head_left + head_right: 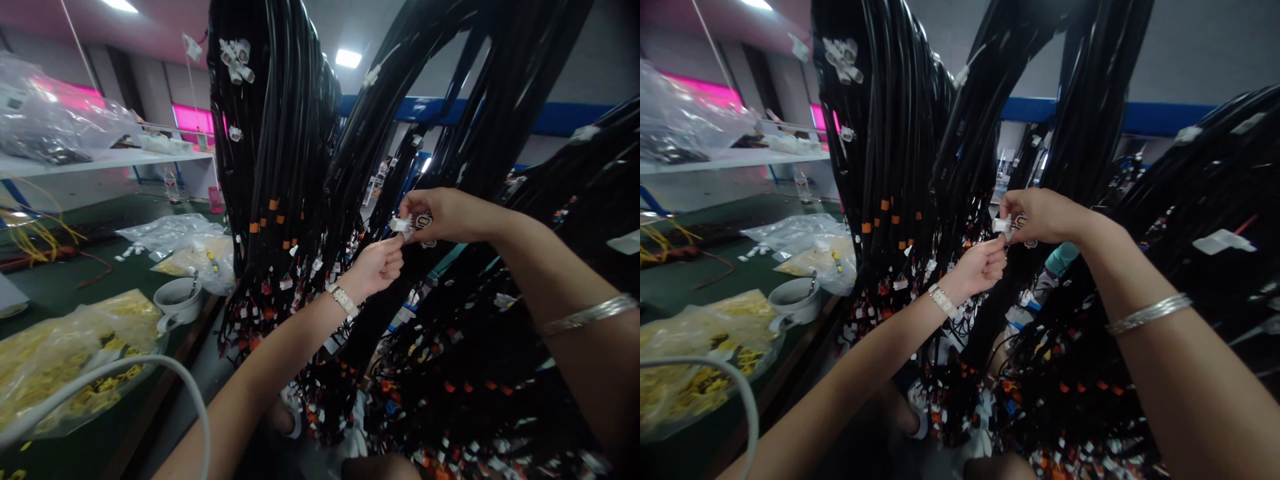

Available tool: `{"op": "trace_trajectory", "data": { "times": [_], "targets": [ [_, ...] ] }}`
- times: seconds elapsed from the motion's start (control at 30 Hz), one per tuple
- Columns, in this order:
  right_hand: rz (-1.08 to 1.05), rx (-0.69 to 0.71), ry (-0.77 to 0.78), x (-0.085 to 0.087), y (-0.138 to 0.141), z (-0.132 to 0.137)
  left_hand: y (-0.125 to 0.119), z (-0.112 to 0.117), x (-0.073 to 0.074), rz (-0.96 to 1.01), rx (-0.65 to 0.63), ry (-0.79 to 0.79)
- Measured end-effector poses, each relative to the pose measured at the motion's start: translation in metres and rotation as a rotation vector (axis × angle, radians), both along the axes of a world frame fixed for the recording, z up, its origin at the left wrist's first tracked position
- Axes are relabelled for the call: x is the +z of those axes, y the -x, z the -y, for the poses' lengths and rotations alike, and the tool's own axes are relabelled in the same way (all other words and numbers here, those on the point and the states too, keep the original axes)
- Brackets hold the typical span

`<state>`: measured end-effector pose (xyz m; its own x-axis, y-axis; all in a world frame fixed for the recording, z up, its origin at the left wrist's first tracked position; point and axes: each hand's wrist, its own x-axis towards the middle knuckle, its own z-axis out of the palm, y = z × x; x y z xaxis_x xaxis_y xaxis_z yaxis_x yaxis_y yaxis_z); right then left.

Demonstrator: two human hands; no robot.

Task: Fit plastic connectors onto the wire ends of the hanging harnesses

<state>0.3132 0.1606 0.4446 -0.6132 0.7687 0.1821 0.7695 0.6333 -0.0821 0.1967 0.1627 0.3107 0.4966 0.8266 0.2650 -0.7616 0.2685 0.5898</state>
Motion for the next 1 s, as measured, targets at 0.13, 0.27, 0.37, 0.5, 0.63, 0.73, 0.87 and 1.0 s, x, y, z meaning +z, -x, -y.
{"op": "trace_trajectory", "data": {
  "times": [0.13,0.27,0.37,0.5,0.63,0.73,0.87,1.0],
  "targets": [
    [0.050,-0.055,-0.291,-0.007,0.003,0.005,0.009,0.010,-0.009,0.006,-0.025,0.152],
    [-0.055,0.018,-0.546,-0.023,-0.001,0.019,0.029,0.023,-0.031,0.026,-0.078,0.324],
    [-0.186,-0.063,-0.757,-0.042,-0.012,0.032,0.048,0.035,-0.058,0.006,-0.094,0.369],
    [-0.151,-0.221,-0.893,-0.073,-0.025,0.045,0.062,0.053,-0.104,-0.053,-0.042,0.453],
    [0.060,-0.404,-0.893,-0.095,-0.022,0.051,0.060,0.072,-0.152,-0.083,0.101,0.814],
    [0.074,-0.522,-0.903,-0.100,-0.010,0.049,0.053,0.086,-0.180,-0.116,0.177,0.977],
    [0.052,-0.554,-0.918,-0.100,0.001,0.044,0.047,0.105,-0.202,-0.107,0.274,1.084],
    [0.053,-0.481,-0.943,-0.102,0.001,0.046,0.043,0.122,-0.217,-0.064,0.336,1.168]
  ]
}}
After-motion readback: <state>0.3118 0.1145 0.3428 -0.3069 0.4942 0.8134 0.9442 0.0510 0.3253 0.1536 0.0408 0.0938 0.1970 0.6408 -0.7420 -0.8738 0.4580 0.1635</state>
